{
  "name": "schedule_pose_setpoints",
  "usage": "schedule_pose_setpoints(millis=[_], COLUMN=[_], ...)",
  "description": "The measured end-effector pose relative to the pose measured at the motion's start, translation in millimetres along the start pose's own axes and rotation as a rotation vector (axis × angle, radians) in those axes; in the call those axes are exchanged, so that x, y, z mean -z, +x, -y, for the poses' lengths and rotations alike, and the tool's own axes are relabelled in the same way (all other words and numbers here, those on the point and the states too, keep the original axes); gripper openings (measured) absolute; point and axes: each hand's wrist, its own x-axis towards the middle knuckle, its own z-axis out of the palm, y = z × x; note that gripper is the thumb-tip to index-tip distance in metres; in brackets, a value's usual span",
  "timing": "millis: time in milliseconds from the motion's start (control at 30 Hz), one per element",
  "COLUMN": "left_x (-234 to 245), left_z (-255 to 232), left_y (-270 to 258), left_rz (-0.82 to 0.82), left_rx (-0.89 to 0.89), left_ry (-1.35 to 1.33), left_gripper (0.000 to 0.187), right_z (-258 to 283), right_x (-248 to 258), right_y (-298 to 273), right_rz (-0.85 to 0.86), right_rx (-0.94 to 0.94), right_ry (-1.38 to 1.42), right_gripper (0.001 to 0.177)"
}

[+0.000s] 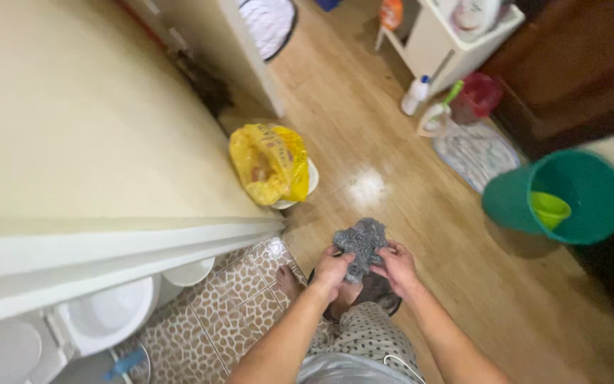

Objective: The person cleans the bathroom floor near the toilet and sink by scrubbing with a cloth and a steel wool pad, rinsing the surfaces with water from a bidet sprayer, and using a bucket to gather and pour water.

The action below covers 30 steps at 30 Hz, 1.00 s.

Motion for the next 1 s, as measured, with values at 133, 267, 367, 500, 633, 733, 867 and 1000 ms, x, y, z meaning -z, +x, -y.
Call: schedule_pose_setpoints(millis=[133,267,367,500,633,733,867,1000], left_x=[51.6,101.2,138.3,180.9,191.1,191.3,178.6,176.7], left_z=[3.6,19.1,38.8,63.0,67.8,54.0,45.6,49.1], left_y=[-20.2,-39.1,-49.3,-62.3,-58.2,-47.3,-28.2,-17.7], left_rz=[-0.049,-0.149,-0.262,-0.38,-0.454,-0.741,-0.548,-0.578], left_rx=[0.048,0.078,0.068,0.029,-0.072,-0.238,-0.221,-0.295], left_ry=[-0.164,-0.307,-0.392,-0.461,-0.521,0.13,-0.137,-0.064], left_gripper=[0.038,0.038,0.04,0.04,0.045,0.053,0.071,0.069], right_z=[-3.7,-13.7,-27.4,-56.1,-75.0,-68.2,-47.8,-47.7], right_x=[-41.9,-93.9,-133.5,-177.9,-211.7,-220.1,-228.3,-232.9], right_y=[9.3,4.0,-8.4,-31.2,-44.1,-49.1,-39.1,-31.1], right_rz=[0.174,0.328,0.379,0.425,0.479,0.589,0.573,0.412], right_rx=[-0.123,-0.253,-0.307,-0.321,-0.369,-0.268,-0.061,0.076], right_ry=[-0.223,-0.406,-0.564,-0.754,-0.819,-0.916,-0.821,-0.926], right_gripper=[0.042,0.043,0.042,0.043,0.041,0.039,0.043,0.055])
